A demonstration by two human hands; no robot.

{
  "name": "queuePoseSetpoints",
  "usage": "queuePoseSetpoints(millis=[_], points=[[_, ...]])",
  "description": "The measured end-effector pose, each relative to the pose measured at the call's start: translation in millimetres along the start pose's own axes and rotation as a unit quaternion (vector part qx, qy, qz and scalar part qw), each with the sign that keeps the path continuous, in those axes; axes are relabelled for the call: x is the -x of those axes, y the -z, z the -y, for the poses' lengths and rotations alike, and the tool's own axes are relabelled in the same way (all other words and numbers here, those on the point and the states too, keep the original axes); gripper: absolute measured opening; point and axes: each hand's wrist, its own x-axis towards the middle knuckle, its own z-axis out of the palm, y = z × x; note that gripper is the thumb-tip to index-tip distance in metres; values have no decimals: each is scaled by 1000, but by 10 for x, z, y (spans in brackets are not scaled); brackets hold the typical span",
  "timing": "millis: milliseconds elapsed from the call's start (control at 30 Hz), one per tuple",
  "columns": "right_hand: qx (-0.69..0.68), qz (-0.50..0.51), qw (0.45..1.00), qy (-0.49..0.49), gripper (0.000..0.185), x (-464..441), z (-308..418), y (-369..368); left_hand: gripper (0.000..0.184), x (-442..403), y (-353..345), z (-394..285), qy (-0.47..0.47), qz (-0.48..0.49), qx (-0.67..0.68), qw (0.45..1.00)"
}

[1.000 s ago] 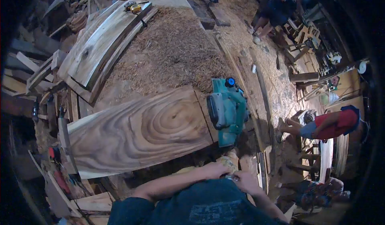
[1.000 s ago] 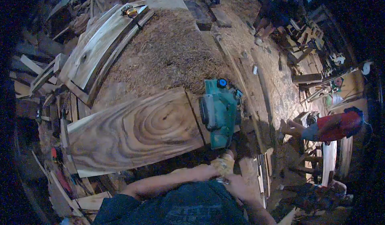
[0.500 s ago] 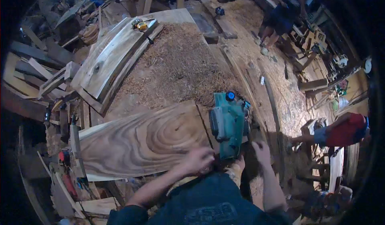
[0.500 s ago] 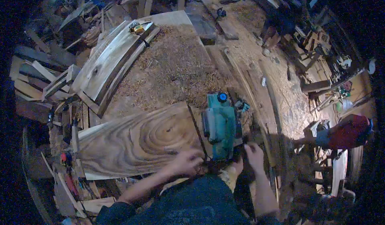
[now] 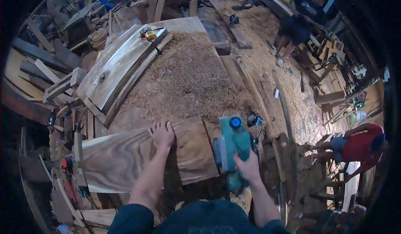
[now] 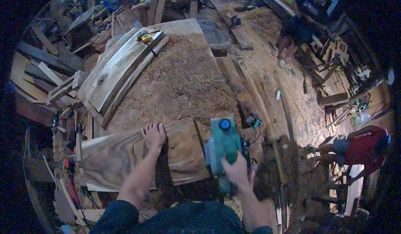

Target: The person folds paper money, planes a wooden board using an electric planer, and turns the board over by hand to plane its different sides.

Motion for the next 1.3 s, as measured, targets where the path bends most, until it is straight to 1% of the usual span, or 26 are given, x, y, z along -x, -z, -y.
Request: queuePoseSetpoints(millis=[33,67,133,167,233,267,300,400,433,533,567,633,733,800,867,933,1033,1133,1200,1267,1300], points=[[-32,22,998,-50,31,177,154,50,33,6,-48,1,5,-12,-9,1000],[-63,44,991,-105,33,356,259,81,32,30,-75,36,-16,-20,-20,999],[-76,52,993,-76,25,571,251,-9,31,65,-94,103,-59,-40,-38,997],[-83,58,993,-58,21,637,247,-68,31,70,-111,85,-37,-32,-27,998],[-1,77,997,13,23,694,231,-193,30,16,-88,50,5,-21,-8,1000],[40,87,994,52,23,711,205,-282,30,-12,-66,47,1,-22,-7,1000],[88,62,994,27,26,771,183,-436,31,-1,-54,56,-1,-21,-6,1000],[-39,97,993,-53,27,651,210,-550,30,49,-52,96,-18,-45,1,999],[18,74,997,12,26,528,248,-610,30,43,-54,85,-29,-59,7,998],[15,72,996,43,24,13,304,-828,29,11,-188,147,-20,-79,-10,997],[41,59,995,66,24,-178,394,-893,29,11,-200,171,-24,-74,-5,997],[-3,76,996,35,23,-442,594,-975,29,9,-222,211,-35,-67,5,997],[-41,119,992,2,25,-456,708,-916,29,5,-269,232,-50,-103,-4,993],[-27,125,992,7,31,-237,419,-845,29,0,-251,206,-32,-84,4,996],[3,123,992,-23,37,155,284,-697,29,12,-154,128,-19,-63,12,998],[19,129,990,-50,37,593,212,-535,29,19,-65,79,-6,-44,16,999],[25,124,989,-82,37,768,110,-529,29,6,-127,111,-18,-74,2,997],[3,112,992,-56,26,528,141,-671,28,14,-151,116,-15,-77,11,997],[-9,101,995,4,18,131,315,-849,27,-7,-230,164,-15,-78,-3,997],[-23,95,995,-1,21,-270,637,-1006,27,-6,-236,176,-18,-72,-5,997],[-27,98,994,-34,23,-413,780,-1041,27,-3,-216,171,-18,-67,1,998]])
